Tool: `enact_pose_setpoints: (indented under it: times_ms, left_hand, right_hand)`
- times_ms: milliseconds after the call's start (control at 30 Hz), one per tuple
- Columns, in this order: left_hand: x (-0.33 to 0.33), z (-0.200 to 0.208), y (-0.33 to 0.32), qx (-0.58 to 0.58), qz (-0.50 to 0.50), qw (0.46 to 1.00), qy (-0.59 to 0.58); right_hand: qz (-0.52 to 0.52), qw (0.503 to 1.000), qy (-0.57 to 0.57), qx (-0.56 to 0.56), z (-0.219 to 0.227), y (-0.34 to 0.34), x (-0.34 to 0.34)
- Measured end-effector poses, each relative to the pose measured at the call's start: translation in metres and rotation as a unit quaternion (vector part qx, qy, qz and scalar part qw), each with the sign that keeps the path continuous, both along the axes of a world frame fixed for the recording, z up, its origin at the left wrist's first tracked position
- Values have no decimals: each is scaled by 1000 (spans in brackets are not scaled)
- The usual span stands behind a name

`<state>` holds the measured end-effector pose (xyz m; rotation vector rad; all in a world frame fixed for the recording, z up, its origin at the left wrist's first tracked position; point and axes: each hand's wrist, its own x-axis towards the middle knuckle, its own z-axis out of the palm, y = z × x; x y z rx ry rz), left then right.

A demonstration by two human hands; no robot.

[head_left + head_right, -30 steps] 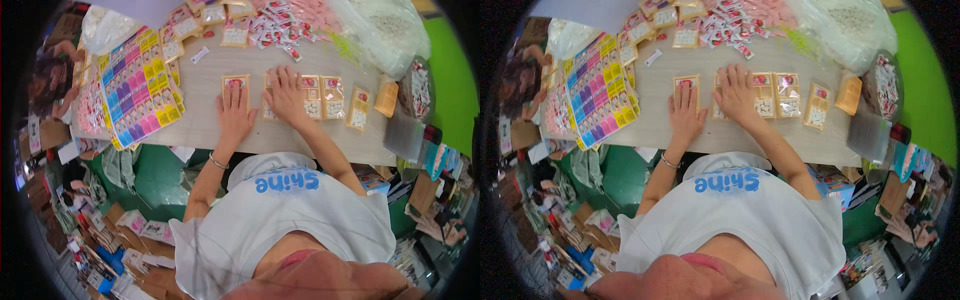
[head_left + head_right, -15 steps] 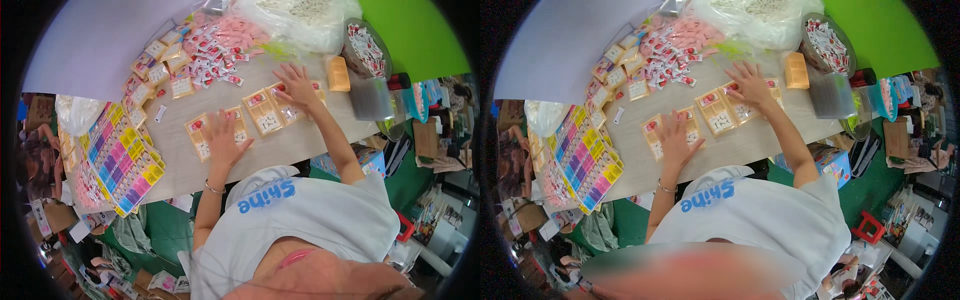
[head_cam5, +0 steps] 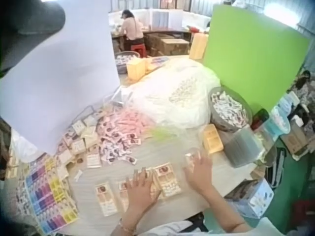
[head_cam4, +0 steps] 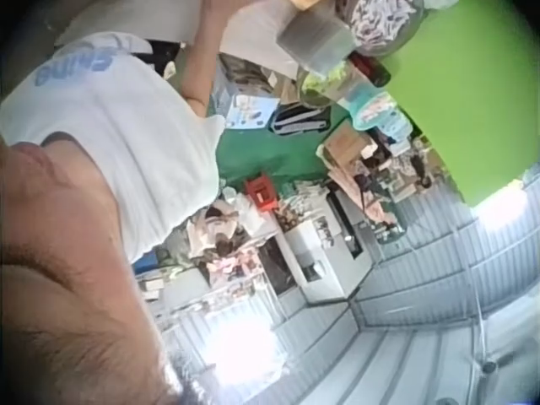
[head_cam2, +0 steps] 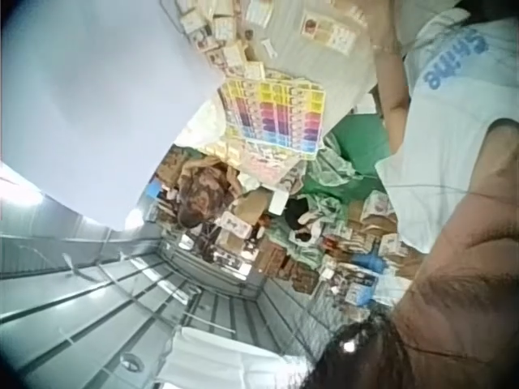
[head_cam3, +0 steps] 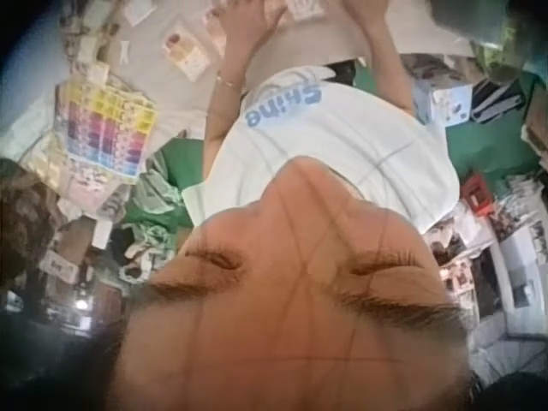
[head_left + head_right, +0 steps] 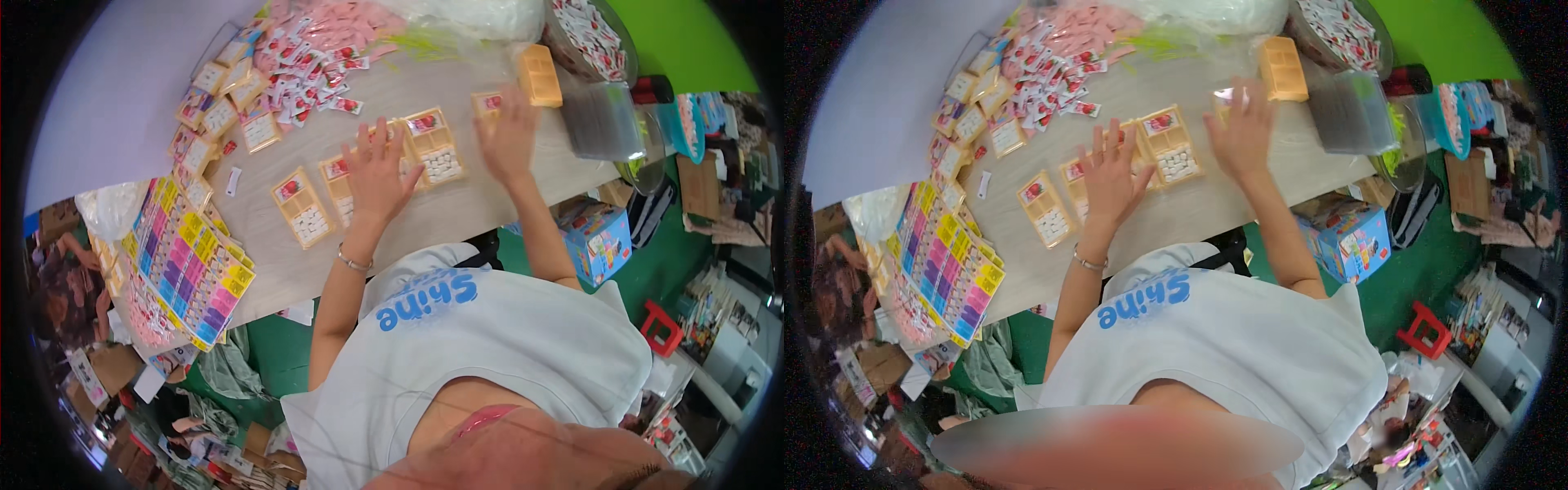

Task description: Placing small white parts into yellow plastic trays and applying labels on top.

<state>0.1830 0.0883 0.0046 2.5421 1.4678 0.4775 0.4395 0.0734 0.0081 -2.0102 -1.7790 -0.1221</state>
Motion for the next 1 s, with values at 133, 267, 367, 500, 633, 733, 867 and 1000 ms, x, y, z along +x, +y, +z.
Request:
enact_pose_setpoints:
  times_ms: [133, 267, 367, 500, 633, 733, 867, 1000]
  left_hand:
    - [48, -7, 7, -4, -49, 998, -31]
    - [58, -14, 8, -19, -76, 997, 5]
    - [59, -17, 4, -10, -63, 998, 7]
    - [57, -19, 3, 6, -42, 999, 3]
    - [54, -12, 4, -24, -46, 999, 3]
    - [47, 8, -2, -12, -43, 995, -91]
    - [-16, 125, -23, 48, -130, 908, -397]
    - [-121, 232, -126, 231, -258, 803, -486]
  right_hand:
    - [38, 991, 113, -60, -10, -25, 71]
    - [164, 981, 76, -69, -25, -30, 58]
    - [188, 976, 84, -73, -26, -34, 36]
    - [202, 975, 55, -68, -24, -32, 28]
    - [209, 972, 79, -68, -21, -35, 25]
    - [99, 967, 212, 100, -39, -45, 34]
    - [-22, 868, 427, 253, -62, -46, 51]
    - [-55, 896, 358, 256, -65, -43, 53]
